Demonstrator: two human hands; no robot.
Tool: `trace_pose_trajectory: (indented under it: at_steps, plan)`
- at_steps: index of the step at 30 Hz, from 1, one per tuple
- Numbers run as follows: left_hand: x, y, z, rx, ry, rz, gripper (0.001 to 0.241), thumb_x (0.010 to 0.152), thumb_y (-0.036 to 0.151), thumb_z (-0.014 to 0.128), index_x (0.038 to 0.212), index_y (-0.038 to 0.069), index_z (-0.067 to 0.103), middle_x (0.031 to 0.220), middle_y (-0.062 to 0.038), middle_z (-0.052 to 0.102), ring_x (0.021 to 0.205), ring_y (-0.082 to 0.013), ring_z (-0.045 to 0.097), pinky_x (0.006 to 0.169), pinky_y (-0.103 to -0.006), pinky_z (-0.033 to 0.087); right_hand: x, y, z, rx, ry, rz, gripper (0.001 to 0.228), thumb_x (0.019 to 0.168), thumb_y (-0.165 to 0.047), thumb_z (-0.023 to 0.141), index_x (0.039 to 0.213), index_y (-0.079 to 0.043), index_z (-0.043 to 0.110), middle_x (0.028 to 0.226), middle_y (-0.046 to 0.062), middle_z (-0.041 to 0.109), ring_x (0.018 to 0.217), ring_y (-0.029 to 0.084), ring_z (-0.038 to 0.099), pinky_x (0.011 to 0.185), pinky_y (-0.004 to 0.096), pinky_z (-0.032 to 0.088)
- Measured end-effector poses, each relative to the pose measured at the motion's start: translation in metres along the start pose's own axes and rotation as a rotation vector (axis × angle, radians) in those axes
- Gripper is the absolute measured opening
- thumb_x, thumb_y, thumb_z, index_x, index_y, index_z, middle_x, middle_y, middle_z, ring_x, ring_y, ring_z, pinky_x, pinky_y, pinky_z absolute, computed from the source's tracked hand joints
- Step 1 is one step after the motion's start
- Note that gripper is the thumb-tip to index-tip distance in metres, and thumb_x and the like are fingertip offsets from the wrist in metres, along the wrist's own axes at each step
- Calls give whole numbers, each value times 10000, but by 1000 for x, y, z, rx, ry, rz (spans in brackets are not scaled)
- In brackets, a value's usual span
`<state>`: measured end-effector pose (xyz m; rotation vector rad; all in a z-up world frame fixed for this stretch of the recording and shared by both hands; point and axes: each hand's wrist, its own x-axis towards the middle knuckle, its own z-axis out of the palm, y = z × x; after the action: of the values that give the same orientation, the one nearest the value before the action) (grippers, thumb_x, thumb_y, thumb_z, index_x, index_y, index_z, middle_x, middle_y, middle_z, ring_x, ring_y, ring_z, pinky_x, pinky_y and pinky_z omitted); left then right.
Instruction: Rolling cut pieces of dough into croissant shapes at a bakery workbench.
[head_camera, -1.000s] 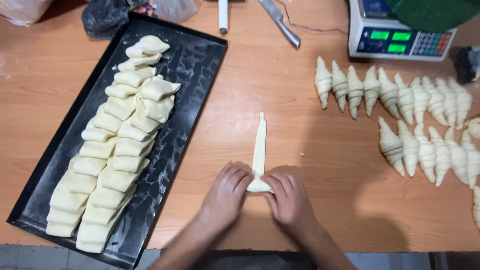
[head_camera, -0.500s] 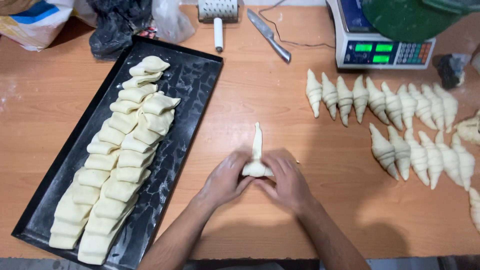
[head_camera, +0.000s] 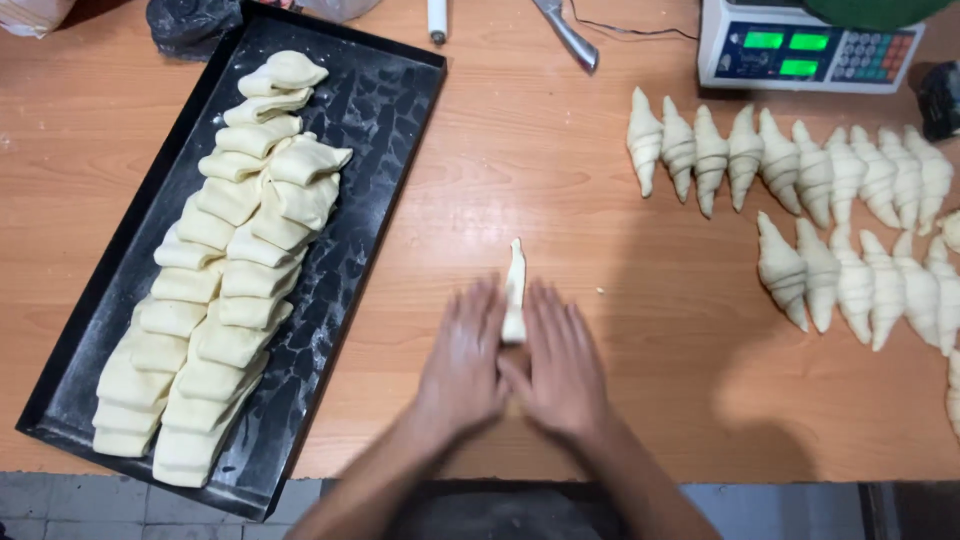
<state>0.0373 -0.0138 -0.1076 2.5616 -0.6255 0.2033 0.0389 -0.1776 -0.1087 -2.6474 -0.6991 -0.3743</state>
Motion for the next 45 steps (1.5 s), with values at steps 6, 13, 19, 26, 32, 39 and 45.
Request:
trace_pose_trajectory:
  at_steps: [6,13,19,26,32,39,45]
  plan:
    - [42,-38,-10,-216,-46,0,733,773,251,761,1376,-54,477,1364,-265,555,1309,-424,506,1096,-521,394,32,24,-11,62,-32,146,788,807,-422,796,1371,37,492,1342,242,587,1241,397,555,1038,523,426]
    - [-28,-14,1,-319,-98,-63,376,846,141,774,1186,31,657,1182,-189,679,1162,-394,620,1018,-465,497,-38,7,-4,284,-91,184,446,836,-192,788,1245,-82,649,1206,126,682,1118,341,642,981,443,523]
    - [-44,11,9,226,142,140,632,911,191,694,1393,-161,487,1476,-359,500,1425,-482,465,1176,-568,394,-46,-20,-6,154,80,-41,688,869,-234,740,1405,97,464,1445,271,523,1375,422,493,1154,535,384]
    - [41,-30,-12,-82,-37,38,867,762,288,733,1448,-106,378,1447,-306,473,1383,-437,423,1163,-591,271,29,26,-4,55,-61,76,838,881,-433,714,1460,91,410,1515,275,436,1427,409,386,1177,538,247]
    - [1,-46,2,-280,-109,-3,583,847,278,749,1337,17,572,1308,-201,621,1271,-370,553,1139,-501,413,-14,36,6,248,-58,59,578,838,-279,779,1308,-2,587,1311,194,623,1224,380,572,1051,481,454]
    - [-46,-3,12,40,-65,69,668,919,301,667,1412,-92,444,1460,-283,493,1438,-416,407,1216,-547,271,-41,-16,-21,170,-14,-13,615,852,-231,756,1362,44,549,1363,214,598,1283,392,551,1103,507,423]
    - [-4,-7,-15,-29,-76,2,870,859,329,658,1510,-118,291,1530,-315,373,1456,-435,309,1190,-559,215,-1,4,-18,49,-69,-25,791,826,-349,759,1400,115,475,1453,278,510,1361,409,469,1115,545,337]
